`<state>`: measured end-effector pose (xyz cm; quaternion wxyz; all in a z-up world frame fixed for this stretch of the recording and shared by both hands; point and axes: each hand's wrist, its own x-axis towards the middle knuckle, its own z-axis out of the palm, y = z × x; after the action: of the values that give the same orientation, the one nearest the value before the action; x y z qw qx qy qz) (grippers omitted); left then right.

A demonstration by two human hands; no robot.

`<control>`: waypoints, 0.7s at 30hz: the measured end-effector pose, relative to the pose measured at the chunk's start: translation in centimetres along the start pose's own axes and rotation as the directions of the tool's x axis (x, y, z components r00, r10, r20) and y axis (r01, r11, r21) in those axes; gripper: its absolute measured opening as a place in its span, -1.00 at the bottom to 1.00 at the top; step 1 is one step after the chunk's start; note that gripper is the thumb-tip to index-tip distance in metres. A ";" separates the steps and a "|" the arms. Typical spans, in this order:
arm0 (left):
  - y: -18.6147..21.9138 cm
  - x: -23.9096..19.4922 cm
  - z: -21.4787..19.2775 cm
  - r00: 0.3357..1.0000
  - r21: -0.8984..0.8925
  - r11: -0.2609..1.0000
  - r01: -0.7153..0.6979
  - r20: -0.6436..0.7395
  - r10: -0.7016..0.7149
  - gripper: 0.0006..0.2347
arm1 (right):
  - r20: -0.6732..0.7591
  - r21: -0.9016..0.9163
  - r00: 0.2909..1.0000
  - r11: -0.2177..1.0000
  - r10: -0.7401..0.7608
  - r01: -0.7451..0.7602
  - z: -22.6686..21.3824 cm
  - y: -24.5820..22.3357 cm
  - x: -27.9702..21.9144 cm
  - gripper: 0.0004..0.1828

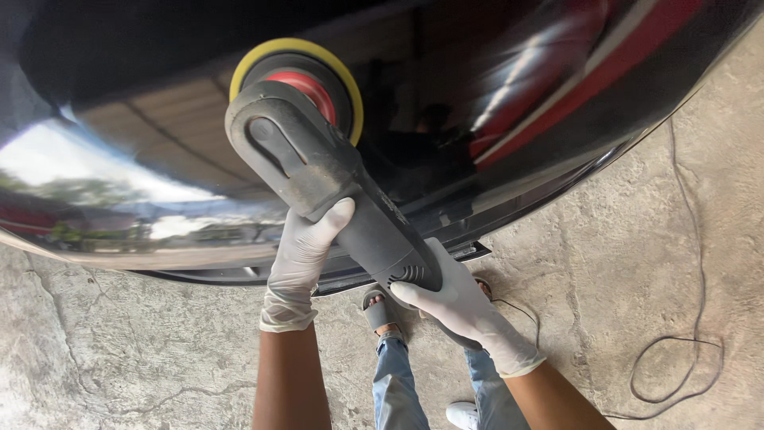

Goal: The person uses a rotary polisher with a yellow pad to buff the rear bumper of a dark-colored car. They move the tool in circular motions across the surface, maintaining contact with the paint while wearing white gloves.

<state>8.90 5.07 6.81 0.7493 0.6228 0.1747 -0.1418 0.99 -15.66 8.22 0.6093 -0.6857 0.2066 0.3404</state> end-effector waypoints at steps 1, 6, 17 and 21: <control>-0.2 0.2 0.4 1.000 0.002 1.000 -0.002 0.001 0.002 -0.53 | 0.000 0.002 1.000 1.000 -0.002 0.002 -0.4 0.1 0.0 -0.51; 0.0 0.6 3.0 0.999 0.036 0.999 0.027 0.029 -0.028 -0.49 | -0.018 0.099 1.000 0.995 0.015 -0.014 -2.3 0.8 0.0 -0.54; 0.1 2.3 10.6 0.995 -0.015 1.000 0.015 0.100 -0.014 -0.49 | -0.058 0.264 0.992 0.956 -0.114 0.125 -7.6 2.1 -1.0 -0.64; 1.0 2.3 13.9 0.992 -0.007 1.000 0.029 0.122 -0.028 -0.47 | -0.068 0.301 0.979 0.932 -0.192 0.204 -9.9 3.4 -0.6 -0.67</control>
<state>12.55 -8.38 8.97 0.7591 0.6073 0.1380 -0.1894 0.38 -25.99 6.52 0.7355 -0.6064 0.1983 0.2281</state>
